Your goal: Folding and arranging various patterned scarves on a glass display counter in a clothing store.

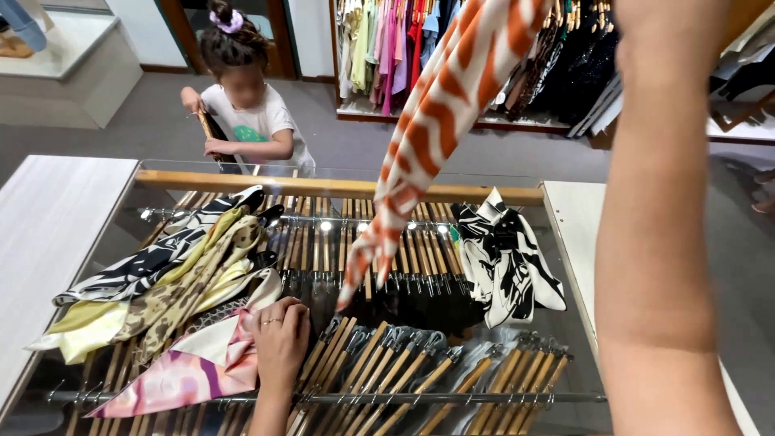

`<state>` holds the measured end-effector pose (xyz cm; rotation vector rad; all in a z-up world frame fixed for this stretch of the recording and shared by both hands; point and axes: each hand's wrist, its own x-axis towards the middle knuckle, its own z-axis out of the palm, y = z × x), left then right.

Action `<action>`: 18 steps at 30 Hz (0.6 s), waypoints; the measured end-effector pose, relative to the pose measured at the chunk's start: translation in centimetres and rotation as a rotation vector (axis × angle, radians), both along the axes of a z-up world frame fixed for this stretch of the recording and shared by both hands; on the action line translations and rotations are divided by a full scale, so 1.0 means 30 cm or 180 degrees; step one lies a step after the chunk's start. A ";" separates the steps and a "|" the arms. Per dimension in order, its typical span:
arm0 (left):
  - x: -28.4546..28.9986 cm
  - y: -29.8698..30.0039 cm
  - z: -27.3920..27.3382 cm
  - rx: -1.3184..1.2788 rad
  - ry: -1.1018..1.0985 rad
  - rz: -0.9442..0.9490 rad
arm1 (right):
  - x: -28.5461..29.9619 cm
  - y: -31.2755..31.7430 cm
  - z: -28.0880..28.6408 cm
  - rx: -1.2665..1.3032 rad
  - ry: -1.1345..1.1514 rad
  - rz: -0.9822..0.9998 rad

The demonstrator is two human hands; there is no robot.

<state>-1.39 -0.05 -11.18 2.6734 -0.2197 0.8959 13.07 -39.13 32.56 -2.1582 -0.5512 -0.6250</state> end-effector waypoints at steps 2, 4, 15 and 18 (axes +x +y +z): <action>-0.006 -0.006 0.014 0.0037 0.0013 0.0015 | -0.024 -0.123 0.017 -0.0165 0.0088 -0.0073; -0.008 -0.010 0.017 -0.0138 0.0159 0.0118 | -0.074 -0.242 0.029 -0.0335 0.0174 -0.0150; -0.007 -0.013 0.017 -0.0156 0.0173 0.0085 | -0.479 -0.275 -0.316 -0.0606 0.1915 -0.0313; -0.005 -0.012 0.017 -0.0104 0.0217 0.0094 | -0.498 -0.268 -0.394 -0.0371 0.2562 -0.0676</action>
